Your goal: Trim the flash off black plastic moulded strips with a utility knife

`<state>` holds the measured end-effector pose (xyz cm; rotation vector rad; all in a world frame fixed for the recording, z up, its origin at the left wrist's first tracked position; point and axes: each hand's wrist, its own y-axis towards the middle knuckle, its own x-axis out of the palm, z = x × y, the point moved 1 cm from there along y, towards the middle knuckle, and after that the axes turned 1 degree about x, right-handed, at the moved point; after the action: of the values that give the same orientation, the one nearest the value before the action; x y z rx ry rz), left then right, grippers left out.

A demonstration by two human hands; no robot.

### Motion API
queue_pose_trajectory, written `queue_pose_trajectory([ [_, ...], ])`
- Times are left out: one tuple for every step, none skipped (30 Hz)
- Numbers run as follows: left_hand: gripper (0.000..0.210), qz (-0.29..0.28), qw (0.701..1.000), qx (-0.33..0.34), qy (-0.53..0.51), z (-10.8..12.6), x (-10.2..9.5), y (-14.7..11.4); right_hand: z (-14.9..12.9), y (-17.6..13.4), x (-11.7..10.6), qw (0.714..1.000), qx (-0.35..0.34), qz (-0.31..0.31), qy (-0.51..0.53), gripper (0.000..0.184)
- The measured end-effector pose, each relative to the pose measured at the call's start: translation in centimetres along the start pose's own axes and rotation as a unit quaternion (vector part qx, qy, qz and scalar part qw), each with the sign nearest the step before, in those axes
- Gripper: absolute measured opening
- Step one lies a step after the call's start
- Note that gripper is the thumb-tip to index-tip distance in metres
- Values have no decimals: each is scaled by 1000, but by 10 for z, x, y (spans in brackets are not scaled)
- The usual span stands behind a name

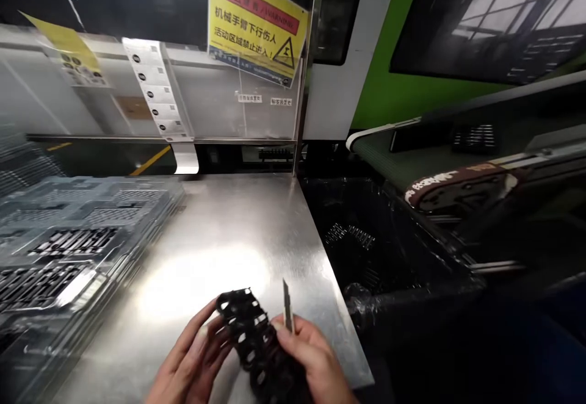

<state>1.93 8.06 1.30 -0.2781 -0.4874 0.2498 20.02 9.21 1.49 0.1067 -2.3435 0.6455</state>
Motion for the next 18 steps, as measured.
queue_pose_trajectory([
  [59, -11, 999, -15, -44, 3, 7, -3, 12, -1, 5, 1000, 10, -8, 5, 40],
  [60, -14, 998, -20, -64, 4, 11, -6, 20, -2, 8, 1000, 17, -11, 6, 42],
  [60, -12, 998, -20, -67, 5, 12, -9, 26, -2, 9, 1000, 23, -12, 6, 42],
  [58, -11, 998, -17, -67, 5, 11, -11, 30, -2, 9, 1000, 28, -10, 5, 42],
  [56, -12, 997, -17, -74, 6, 10, -13, 31, -2, 9, 1000, 30, -7, 4, 41],
  [52, -11, 996, -20, -82, 6, 9, -14, 32, -2, 8, 1000, 31, -3, 1, 40],
  [49, -10, 996, -24, -89, 7, 7, -16, 33, -2, 7, 999, 32, 0, -2, 40],
  [47, -9, 995, -27, -95, 8, 6, -18, 33, -2, 7, 999, 34, 1, -5, 39],
  [46, -6, 995, -29, -98, 10, 6, -20, 33, -2, 7, 999, 38, 2, -9, 39],
  [46, -3, 995, -29, -100, 11, 7, -21, 34, -2, 7, 999, 42, 4, -14, 40],
  [46, 1, 995, -30, -100, 13, 8, -23, 34, -2, 7, 999, 44, 7, -19, 40],
  [48, 5, 995, -30, -98, 14, 9, -24, 35, -2, 8, 999, 45, 11, -23, 41],
  [50, 12, 995, -32, -92, 15, 11, -25, 37, -3, 8, 998, 45, 17, -28, 42],
  [53, 19, 996, -34, -80, 16, 12, -25, 38, -3, 8, 998, 45, 22, -31, 43],
  [57, 26, 997, -37, -65, 16, 14, -26, 39, -3, 9, 998, 45, 25, -32, 43],
  [60, 31, 997, -41, -49, 17, 15, -27, 40, -4, 9, 998, 44, 26, -31, 42],
  [62, 34, 998, -44, -35, 17, 16, -27, 40, -4, 9, 998, 42, 24, -28, 40],
  [63, 34, 998, -47, -25, 17, 17, -27, 40, -5, 9, 999, 40, 21, -24, 39],
])
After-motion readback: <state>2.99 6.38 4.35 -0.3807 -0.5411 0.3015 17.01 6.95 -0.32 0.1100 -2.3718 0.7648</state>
